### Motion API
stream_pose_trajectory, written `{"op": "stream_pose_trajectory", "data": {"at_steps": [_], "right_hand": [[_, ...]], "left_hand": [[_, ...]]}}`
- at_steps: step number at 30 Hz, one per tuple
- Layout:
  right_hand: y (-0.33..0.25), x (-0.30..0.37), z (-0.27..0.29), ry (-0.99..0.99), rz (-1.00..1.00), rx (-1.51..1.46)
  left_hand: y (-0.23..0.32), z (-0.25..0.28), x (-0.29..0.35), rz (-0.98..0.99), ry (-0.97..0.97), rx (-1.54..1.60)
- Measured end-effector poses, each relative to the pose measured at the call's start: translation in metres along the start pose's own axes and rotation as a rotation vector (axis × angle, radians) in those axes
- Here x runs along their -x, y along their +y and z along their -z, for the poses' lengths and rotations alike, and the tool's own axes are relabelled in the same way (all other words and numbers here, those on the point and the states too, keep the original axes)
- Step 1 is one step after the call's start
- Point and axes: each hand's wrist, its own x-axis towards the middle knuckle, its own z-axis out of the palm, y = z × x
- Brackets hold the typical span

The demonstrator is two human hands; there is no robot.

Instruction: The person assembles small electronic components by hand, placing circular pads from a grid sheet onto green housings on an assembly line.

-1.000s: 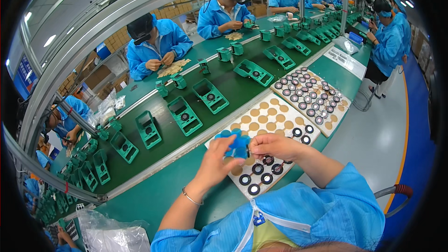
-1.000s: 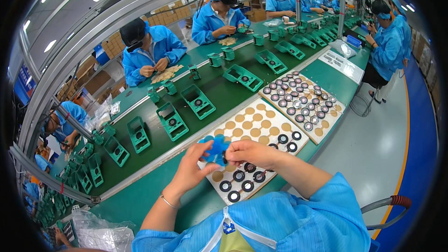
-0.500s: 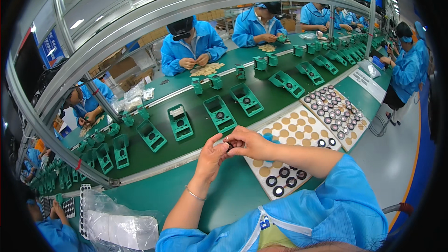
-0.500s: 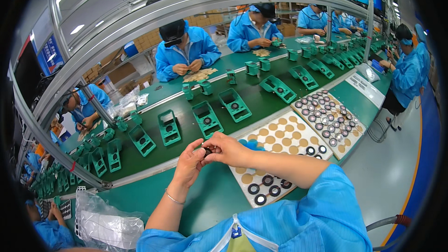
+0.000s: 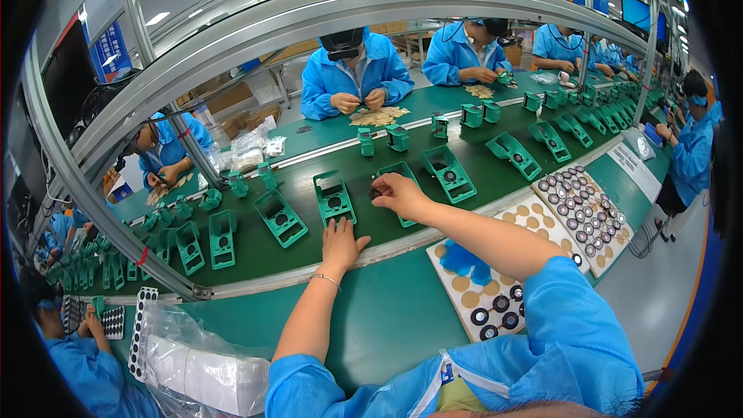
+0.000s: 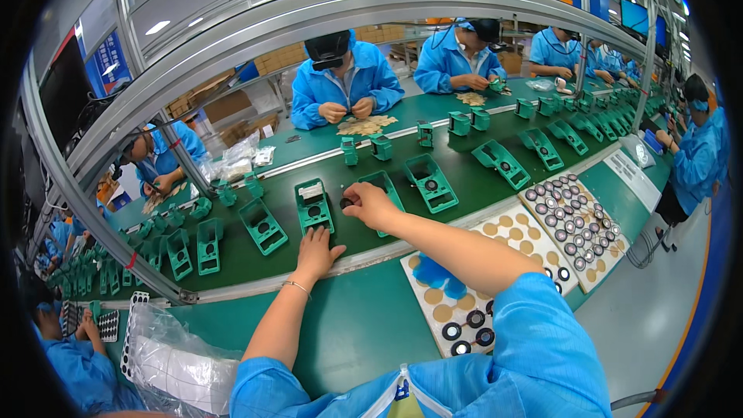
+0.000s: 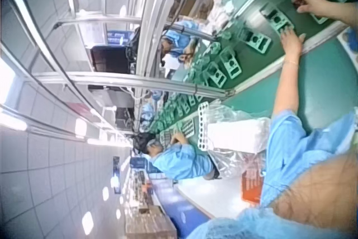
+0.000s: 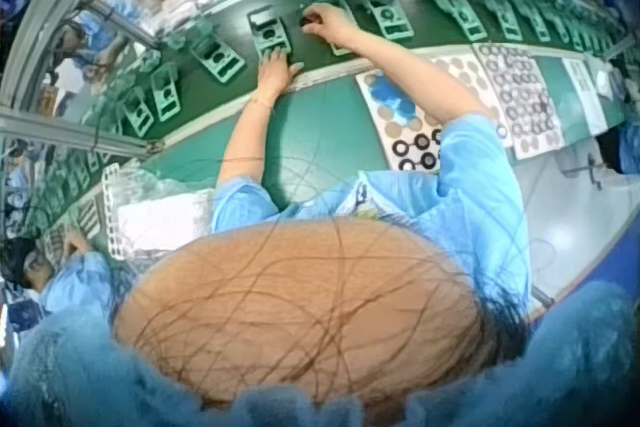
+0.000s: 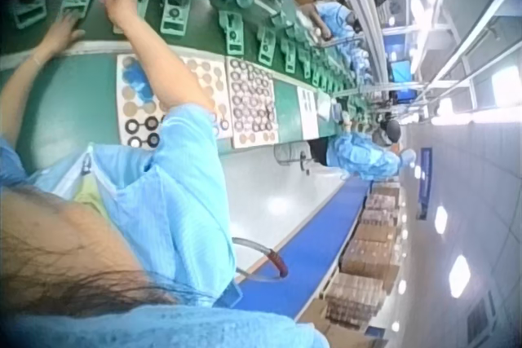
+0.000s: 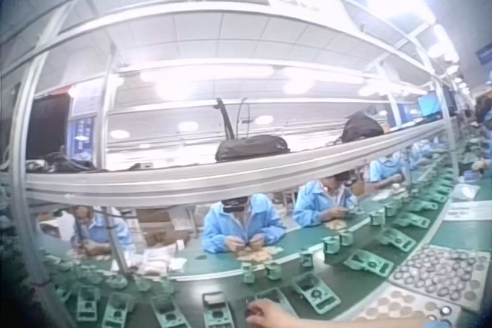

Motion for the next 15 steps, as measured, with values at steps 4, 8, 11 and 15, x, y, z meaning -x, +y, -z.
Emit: {"op": "stream_pose_trajectory", "data": {"at_steps": [4,8,11,15], "right_hand": [[0.021,-0.016,-0.02,-0.09,0.059,0.16],[0.038,-0.025,-0.04,-0.173,0.266,0.413],[0.04,-0.03,-0.055,-0.267,0.32,0.478],[0.055,-0.034,-0.056,-0.369,0.439,0.656]], "left_hand": [[0.018,-0.006,0.009,-0.092,-0.069,0.011],[0.042,-0.005,0.024,-0.192,-0.047,-0.052],[0.035,-0.012,0.028,-0.207,-0.006,-0.1],[0.037,-0.016,0.028,-0.234,0.036,-0.095]]}}
